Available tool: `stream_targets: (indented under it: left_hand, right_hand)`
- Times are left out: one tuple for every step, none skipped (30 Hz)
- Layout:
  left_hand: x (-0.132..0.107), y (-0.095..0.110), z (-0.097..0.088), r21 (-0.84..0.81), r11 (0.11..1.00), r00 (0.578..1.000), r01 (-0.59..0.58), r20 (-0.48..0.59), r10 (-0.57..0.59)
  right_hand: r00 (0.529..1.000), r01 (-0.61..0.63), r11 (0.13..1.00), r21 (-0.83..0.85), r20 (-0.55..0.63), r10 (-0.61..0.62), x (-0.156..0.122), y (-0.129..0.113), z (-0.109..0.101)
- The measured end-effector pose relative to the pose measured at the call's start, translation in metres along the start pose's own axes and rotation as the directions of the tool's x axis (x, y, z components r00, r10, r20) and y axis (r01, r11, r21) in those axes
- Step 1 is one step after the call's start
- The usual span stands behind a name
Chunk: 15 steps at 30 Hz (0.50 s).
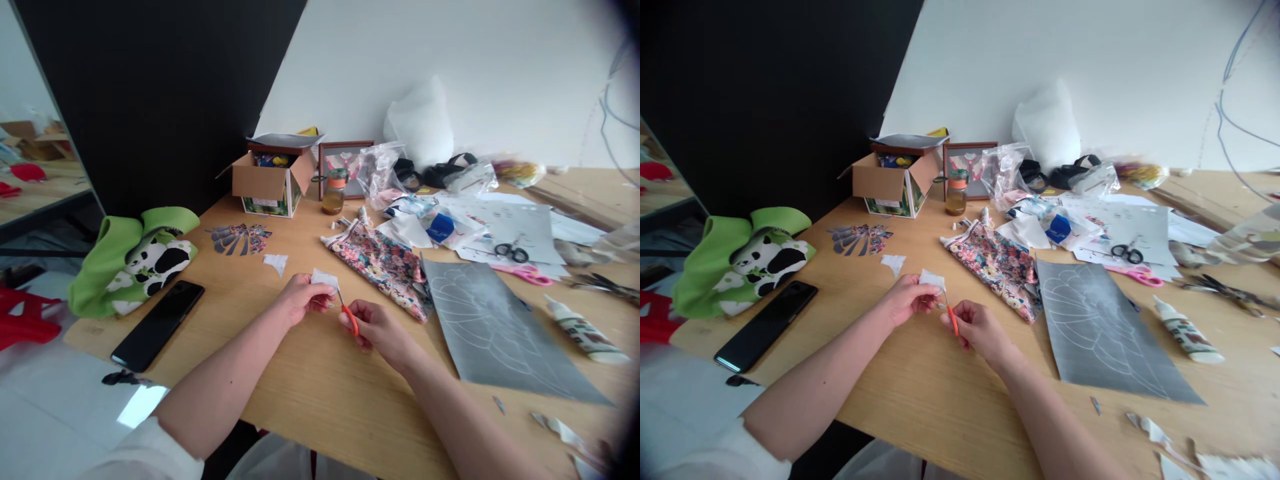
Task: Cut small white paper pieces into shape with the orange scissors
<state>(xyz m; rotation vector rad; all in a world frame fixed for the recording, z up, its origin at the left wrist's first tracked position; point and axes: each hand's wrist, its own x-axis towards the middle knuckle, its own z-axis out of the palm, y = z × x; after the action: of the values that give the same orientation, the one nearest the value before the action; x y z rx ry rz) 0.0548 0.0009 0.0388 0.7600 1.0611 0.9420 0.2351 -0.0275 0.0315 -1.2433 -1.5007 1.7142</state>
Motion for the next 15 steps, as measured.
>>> stream_targets:
  left_hand:
    - [-0.0001,-0.0001,0.0002,0.003,1.000,1.000,-0.001,-0.002,0.001]
    - [-0.0002,-0.0003,0.0004,0.006,1.000,1.000,-0.003,-0.003,0.003]
    - [-0.0005,-0.0004,0.0007,0.010,1.000,1.000,-0.005,-0.004,0.005]
    - [-0.0008,-0.0006,0.0009,0.013,1.000,1.000,-0.006,-0.003,0.006]
    - [-0.0010,-0.0008,0.0012,0.016,1.000,1.000,-0.005,-0.003,0.005]
    - [-0.0013,-0.0010,0.0013,0.018,1.000,1.000,-0.005,-0.003,0.005]
    - [-0.0014,-0.0011,0.0014,0.020,1.000,1.000,-0.006,-0.003,0.006]
    - [-0.0015,-0.0012,0.0015,0.022,1.000,1.000,-0.008,-0.002,0.009]
    - [-0.0016,-0.0012,0.0014,0.024,1.000,1.000,-0.012,0.000,0.012]
    - [-0.0016,-0.0012,0.0014,0.025,1.000,1.000,-0.016,0.002,0.016]
    - [-0.0016,-0.0011,0.0014,0.026,0.999,1.000,-0.020,0.004,0.020]
    - [-0.0015,-0.0011,0.0013,0.026,0.999,1.000,-0.023,0.004,0.022]
    - [-0.0015,-0.0010,0.0013,0.026,0.999,1.000,-0.023,0.004,0.023]
    - [-0.0015,-0.0011,0.0013,0.026,0.999,1.000,-0.024,0.003,0.024]
    - [-0.0015,-0.0012,0.0013,0.027,0.999,1.000,-0.025,0.005,0.025]
  right_hand:
    - [1.000,0.000,1.000,-0.002,0.000,0.000,-0.0002,-0.0004,0.0002]
    - [1.000,0.002,1.000,-0.004,-0.001,-0.002,-0.0004,-0.0007,0.0004]
    - [1.000,0.003,1.000,-0.006,-0.002,-0.003,-0.0005,-0.0010,0.0006]
    - [1.000,0.002,1.000,-0.007,-0.004,-0.002,-0.0006,-0.0012,0.0007]
    - [1.000,-0.001,1.000,-0.008,-0.004,0.001,-0.0007,-0.0013,0.0007]
    - [1.000,-0.005,1.000,-0.007,-0.003,0.005,-0.0008,-0.0012,0.0007]
    - [1.000,-0.008,1.000,-0.003,-0.001,0.008,-0.0008,-0.0009,0.0006]
    - [1.000,-0.008,1.000,0.002,0.002,0.008,-0.0008,-0.0004,0.0005]
    - [1.000,-0.008,1.000,0.005,0.005,0.008,-0.0007,0.0002,0.0004]
    - [1.000,-0.007,1.000,0.007,0.009,0.007,-0.0007,0.0009,0.0003]
    - [1.000,-0.005,1.000,0.008,0.014,0.005,-0.0006,0.0015,0.0002]
    - [1.000,-0.004,1.000,0.010,0.019,0.004,-0.0005,0.0020,0.0000]
    - [1.000,-0.003,1.000,0.011,0.024,0.003,-0.0005,0.0024,-0.0001]
    - [1.000,-0.003,1.000,0.014,0.028,0.003,-0.0004,0.0026,-0.0001]
    - [0.999,-0.005,1.000,0.018,0.032,0.004,-0.0004,0.0025,-0.0002]
